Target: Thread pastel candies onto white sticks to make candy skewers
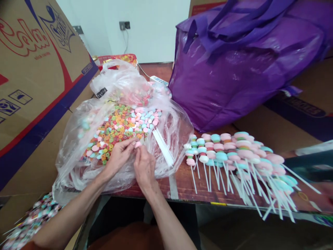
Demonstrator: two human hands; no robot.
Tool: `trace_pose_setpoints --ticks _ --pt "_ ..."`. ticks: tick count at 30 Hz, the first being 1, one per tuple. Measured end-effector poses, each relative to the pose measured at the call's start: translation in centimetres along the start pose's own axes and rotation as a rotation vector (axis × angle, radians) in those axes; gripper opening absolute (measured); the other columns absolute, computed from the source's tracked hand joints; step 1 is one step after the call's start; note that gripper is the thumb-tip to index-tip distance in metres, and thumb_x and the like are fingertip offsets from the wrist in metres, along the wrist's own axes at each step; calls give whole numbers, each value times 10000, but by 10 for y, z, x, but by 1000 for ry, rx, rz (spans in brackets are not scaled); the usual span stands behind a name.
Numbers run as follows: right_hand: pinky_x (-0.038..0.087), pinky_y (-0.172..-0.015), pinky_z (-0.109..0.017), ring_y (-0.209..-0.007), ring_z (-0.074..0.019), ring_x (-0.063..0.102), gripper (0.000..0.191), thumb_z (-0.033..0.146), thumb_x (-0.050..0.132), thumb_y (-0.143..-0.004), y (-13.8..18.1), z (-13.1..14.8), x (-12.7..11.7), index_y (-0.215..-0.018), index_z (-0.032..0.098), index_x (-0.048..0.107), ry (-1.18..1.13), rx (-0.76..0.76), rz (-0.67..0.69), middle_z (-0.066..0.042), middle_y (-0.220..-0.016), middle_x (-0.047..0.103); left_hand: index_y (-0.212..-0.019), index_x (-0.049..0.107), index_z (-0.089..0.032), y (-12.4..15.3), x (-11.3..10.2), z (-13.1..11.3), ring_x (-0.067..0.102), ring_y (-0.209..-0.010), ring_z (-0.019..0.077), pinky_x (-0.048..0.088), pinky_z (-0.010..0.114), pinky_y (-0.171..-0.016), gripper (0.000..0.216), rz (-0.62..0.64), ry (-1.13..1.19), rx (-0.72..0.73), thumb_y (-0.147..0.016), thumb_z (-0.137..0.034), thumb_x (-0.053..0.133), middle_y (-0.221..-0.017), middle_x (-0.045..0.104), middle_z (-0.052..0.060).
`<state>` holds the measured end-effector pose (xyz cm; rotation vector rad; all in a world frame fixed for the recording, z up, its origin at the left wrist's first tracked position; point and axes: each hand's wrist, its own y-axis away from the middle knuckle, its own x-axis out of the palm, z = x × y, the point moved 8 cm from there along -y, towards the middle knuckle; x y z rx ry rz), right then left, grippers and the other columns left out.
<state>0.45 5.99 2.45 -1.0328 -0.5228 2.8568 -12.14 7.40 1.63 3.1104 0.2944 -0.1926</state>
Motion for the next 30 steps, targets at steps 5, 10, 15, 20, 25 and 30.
trace_pose_setpoints --ticks 5,10,15,20,25,30 --pt "310 -538 -267 -506 -148 428 339 330 432 -977 -2 -35 -34 -773 194 667 12 102 -94 6 -563 555 -1008 774 -200 -43 23 -21 633 -740 187 468 294 -766 243 118 -296 172 -874 -225 573 -802 717 20" --pt "318 -557 -262 -546 -151 446 353 347 431 -965 5 -50 -36 -759 188 671 7 140 -96 -3 -595 563 -846 734 -175 -79 49 -11 580 -906 243 418 321 -781 224 178 -910 295 -844 -152 511 -915 655 94" --pt "335 -591 -263 -580 -152 461 342 354 442 -958 8 -54 -33 -730 193 641 -44 168 -98 5 -610 541 -901 727 -177 -91 54 -1 583 -950 271 419 350 -816 255 140 -1013 253 -881 -178 473 -973 648 128" --pt "335 -594 -260 -570 -140 437 353 365 438 -964 8 -56 -34 -725 188 629 -98 180 -97 21 -600 512 -922 699 -147 -95 52 -14 585 -894 247 435 354 -822 267 67 -914 269 -882 -141 435 -933 657 124" --pt "342 -596 -253 -572 -138 455 360 384 439 -970 11 -59 -33 -764 178 652 -137 204 -89 19 -608 530 -788 663 -149 -101 50 -13 550 -694 165 435 280 -701 157 127 -735 199 -793 -101 514 -683 599 18" --pt "326 -583 -257 -562 -138 438 384 427 447 -968 14 -64 -30 -776 178 669 -153 220 -119 17 -603 539 -1050 661 -156 -88 35 3 578 -580 135 442 237 -599 300 147 -352 50 -808 -128 487 -638 616 -18"
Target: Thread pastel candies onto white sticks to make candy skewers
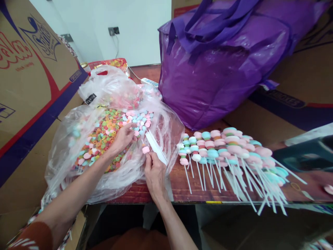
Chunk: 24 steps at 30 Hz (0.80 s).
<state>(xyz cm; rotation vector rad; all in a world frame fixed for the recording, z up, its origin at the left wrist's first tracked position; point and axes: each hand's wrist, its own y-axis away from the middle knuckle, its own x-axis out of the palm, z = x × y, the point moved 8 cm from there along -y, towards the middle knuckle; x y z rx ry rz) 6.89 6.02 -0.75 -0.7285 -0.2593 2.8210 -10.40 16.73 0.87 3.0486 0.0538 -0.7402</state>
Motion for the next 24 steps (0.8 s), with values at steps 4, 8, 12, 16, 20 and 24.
trace_pose_setpoints --ticks 4,8,12,16,20,24 --pt "328 -593 -257 -567 -138 426 378 425 449 -970 0 -2 3 -776 180 661 -1 0 20 19 -608 526 -961 661 -141 9 -18 12 627 -648 133 473 227 -609 202 -78 291 -75 -833 -243 543 -764 663 21" --pt "337 -604 -255 -579 -138 427 363 418 458 -970 1 -1 3 -769 183 648 -3 -17 18 26 -610 498 -952 627 -153 5 -35 1 624 -710 153 481 250 -649 159 -149 101 31 -831 -241 574 -802 647 21" --pt "337 -607 -253 -578 -134 424 370 412 456 -972 2 0 2 -740 184 632 8 -44 3 34 -608 465 -961 660 -162 -2 -31 -21 589 -868 197 465 306 -784 200 -166 -394 219 -848 -135 497 -923 637 69" --pt "336 -605 -254 -571 -133 428 383 427 457 -975 2 -1 4 -751 180 646 17 -46 3 31 -604 478 -958 656 -173 -9 -12 -25 554 -828 183 425 294 -733 222 -16 -602 259 -876 -128 454 -1115 588 94" --pt "335 -607 -256 -577 -135 432 375 419 456 -977 2 -1 4 -769 180 656 27 -48 8 27 -612 495 -986 648 -182 -13 -5 -26 578 -852 192 414 290 -735 238 75 -672 291 -909 -127 430 -1133 599 93" --pt "335 -602 -256 -577 -135 434 371 412 454 -980 2 -1 4 -772 182 657 28 -51 13 27 -616 495 -974 666 -169 -17 6 -28 591 -965 229 429 306 -766 303 159 -874 384 -887 -62 396 -1153 587 120"
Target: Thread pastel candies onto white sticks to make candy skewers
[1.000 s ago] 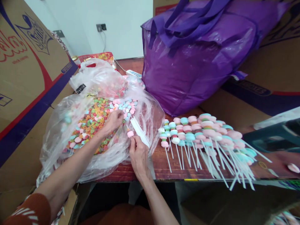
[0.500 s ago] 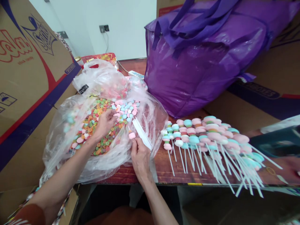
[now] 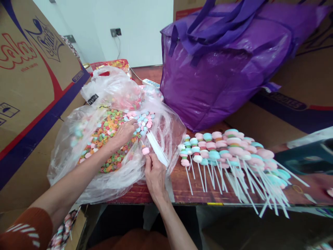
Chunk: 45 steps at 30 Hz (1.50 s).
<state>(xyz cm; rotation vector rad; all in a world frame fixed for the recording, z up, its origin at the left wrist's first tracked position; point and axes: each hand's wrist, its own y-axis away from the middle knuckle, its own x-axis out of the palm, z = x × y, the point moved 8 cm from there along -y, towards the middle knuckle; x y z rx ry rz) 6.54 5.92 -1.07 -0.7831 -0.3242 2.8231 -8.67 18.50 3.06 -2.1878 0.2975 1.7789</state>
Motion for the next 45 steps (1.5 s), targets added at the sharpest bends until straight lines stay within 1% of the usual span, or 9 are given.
trace_pose_setpoints --ticks 4,8,13,17,23,28,34,41,45 --pt "340 -596 -258 -570 -136 434 368 406 458 -980 0 1 0 -766 182 658 -2 -2 5 33 -610 477 -984 678 -171 -2 -7 5 584 -906 210 455 329 -794 294 -119 143 -58 -856 -74 432 -1074 590 107" --pt "372 -608 -262 -575 -144 468 360 392 455 -983 1 2 1 -815 176 688 -26 -16 19 23 -620 523 -993 644 -155 17 -19 18 578 -828 173 479 307 -777 226 -298 617 -207 -782 -135 565 -933 610 53" --pt "442 -686 -267 -662 -161 575 310 337 465 -981 2 6 1 -962 173 727 -99 -61 27 -20 -764 676 -910 618 -154 62 -5 14 608 -696 129 474 247 -666 251 -162 1250 -388 -755 -328 711 -791 633 7" --pt "471 -728 -264 -741 -173 636 273 306 500 -971 3 17 -1 -967 167 735 -144 -111 46 -38 -837 726 -932 603 -172 91 1 12 661 -720 128 487 226 -659 372 -232 1476 -437 -679 -347 812 -821 667 -5" --pt "483 -699 -249 -736 -169 675 250 248 496 -973 11 44 0 -966 166 732 -176 -212 150 -45 -847 746 -984 699 -141 110 15 23 636 -658 101 503 223 -649 414 -345 1521 -571 -653 -346 840 -802 705 11" --pt "463 -640 -252 -664 -163 655 283 240 457 -975 13 53 7 -928 170 727 -126 -210 203 -50 -802 737 -988 747 -148 116 13 22 637 -691 117 523 243 -690 373 -373 1512 -526 -672 -332 824 -777 713 11" --pt "407 -595 -241 -587 -139 597 302 242 447 -974 11 59 10 -869 162 719 -54 -240 215 -18 -688 670 -1095 746 -159 120 21 22 696 -764 157 564 304 -782 430 -358 1504 -508 -707 -334 803 -888 761 48" --pt "330 -545 -241 -513 -114 473 326 246 427 -972 11 58 17 -753 172 657 53 -228 261 27 -578 522 -1076 766 -149 124 25 25 720 -900 190 556 343 -896 343 -416 1301 -504 -751 -255 739 -1035 779 89" --pt "309 -537 -244 -502 -115 443 313 239 412 -961 13 58 24 -701 189 578 68 -224 235 37 -550 475 -1071 772 -180 133 23 20 713 -972 211 554 356 -923 277 -470 1155 -490 -822 -252 675 -1071 774 83"
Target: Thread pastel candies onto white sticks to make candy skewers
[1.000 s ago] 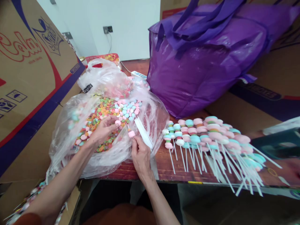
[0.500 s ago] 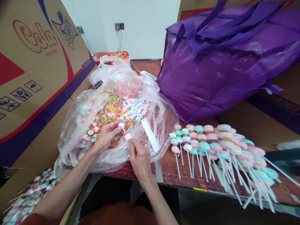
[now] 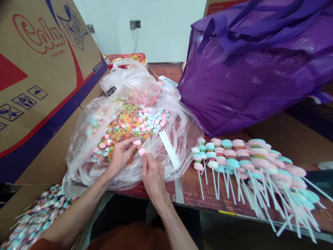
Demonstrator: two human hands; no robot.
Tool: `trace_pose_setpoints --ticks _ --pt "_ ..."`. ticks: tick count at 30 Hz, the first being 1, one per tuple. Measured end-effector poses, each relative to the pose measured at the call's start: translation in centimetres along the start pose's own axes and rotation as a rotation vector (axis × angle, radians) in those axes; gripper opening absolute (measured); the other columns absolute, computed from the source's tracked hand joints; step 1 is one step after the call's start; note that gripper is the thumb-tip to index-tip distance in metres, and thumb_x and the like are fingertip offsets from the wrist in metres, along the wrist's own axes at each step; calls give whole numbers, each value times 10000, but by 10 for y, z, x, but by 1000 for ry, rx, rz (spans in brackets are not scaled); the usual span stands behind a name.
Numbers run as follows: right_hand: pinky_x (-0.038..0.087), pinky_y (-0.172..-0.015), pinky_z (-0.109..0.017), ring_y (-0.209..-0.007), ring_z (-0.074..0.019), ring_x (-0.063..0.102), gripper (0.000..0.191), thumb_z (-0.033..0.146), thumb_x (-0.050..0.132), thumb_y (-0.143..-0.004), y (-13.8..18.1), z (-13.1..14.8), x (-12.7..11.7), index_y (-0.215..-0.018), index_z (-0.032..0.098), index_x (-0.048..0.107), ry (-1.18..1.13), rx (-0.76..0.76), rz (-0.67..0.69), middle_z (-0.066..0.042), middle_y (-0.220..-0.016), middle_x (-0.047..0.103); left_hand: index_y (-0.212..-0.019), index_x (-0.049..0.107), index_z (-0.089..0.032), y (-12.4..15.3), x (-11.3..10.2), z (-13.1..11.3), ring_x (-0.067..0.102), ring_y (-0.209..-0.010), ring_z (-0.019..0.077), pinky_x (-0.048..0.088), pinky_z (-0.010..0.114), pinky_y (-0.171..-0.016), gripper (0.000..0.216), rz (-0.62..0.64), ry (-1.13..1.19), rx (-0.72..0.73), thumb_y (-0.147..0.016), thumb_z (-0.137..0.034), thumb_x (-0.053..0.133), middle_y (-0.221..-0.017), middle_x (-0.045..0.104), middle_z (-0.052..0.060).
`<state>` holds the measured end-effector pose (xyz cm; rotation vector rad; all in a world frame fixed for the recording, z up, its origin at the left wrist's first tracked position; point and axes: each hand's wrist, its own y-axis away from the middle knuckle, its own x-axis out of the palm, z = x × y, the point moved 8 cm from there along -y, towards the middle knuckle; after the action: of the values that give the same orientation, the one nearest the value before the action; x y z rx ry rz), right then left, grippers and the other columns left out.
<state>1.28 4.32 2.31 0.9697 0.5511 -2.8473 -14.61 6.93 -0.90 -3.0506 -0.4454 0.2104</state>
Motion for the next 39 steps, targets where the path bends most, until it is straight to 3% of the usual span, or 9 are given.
trace_pose_setpoints --ticks 4,8,15,21,24,28,31,36,39 --pt "296 -522 -243 -482 -116 430 308 234 392 -960 2 4 6 -708 197 565 -13 11 -12 37 -539 475 -1097 767 -210 14 -4 -10 708 -1014 221 545 358 -952 271 -44 -133 76 -873 -242 618 -1111 764 84" --pt "306 -520 -239 -478 -117 432 312 258 391 -969 3 5 8 -744 195 597 -33 43 -14 32 -548 491 -1144 752 -226 25 -2 -23 686 -1108 225 520 368 -1011 310 8 -224 144 -912 -210 547 -1177 746 77" --pt "295 -529 -247 -491 -118 425 314 264 388 -960 -5 2 17 -743 188 602 -73 76 -3 35 -558 479 -1207 725 -210 32 4 -15 673 -1136 230 505 377 -1029 366 84 -227 64 -906 -185 519 -1241 721 79" --pt "310 -532 -236 -511 -114 417 343 354 433 -958 -6 -12 4 -688 195 573 -140 145 -59 50 -554 442 -1201 727 -231 8 11 -31 688 -1011 228 525 355 -942 355 165 -258 90 -932 -239 495 -1015 771 56" --pt "293 -525 -243 -506 -113 396 343 351 443 -950 -3 -21 -10 -670 197 568 -98 171 -109 53 -543 430 -1158 734 -220 -16 12 -47 648 -880 217 512 338 -851 347 132 -564 193 -939 -222 465 -888 721 56" --pt "300 -537 -256 -511 -122 398 336 348 445 -941 2 -28 -20 -682 194 594 -48 177 -158 46 -539 450 -1017 744 -181 -39 31 -46 560 -995 275 471 377 -824 297 233 -1063 286 -896 -140 475 -1026 640 127" --pt "325 -561 -256 -532 -126 430 324 332 441 -938 2 -28 -17 -705 188 615 -61 164 -130 34 -564 489 -1019 716 -174 -45 41 -37 524 -1054 305 462 389 -795 295 265 -1192 265 -907 -134 446 -1107 590 154" --pt "331 -567 -256 -540 -125 441 323 325 441 -934 3 -29 -13 -698 183 610 -88 176 -115 31 -576 492 -980 677 -180 -47 40 -30 514 -1094 299 459 391 -840 244 222 -1106 202 -886 -101 466 -1097 575 135" --pt "349 -561 -250 -541 -125 452 318 337 461 -933 4 -31 -13 -726 177 644 -157 197 -107 31 -580 505 -918 649 -171 -47 25 -35 549 -1026 250 466 373 -868 144 117 -840 193 -845 -110 540 -1028 589 103"
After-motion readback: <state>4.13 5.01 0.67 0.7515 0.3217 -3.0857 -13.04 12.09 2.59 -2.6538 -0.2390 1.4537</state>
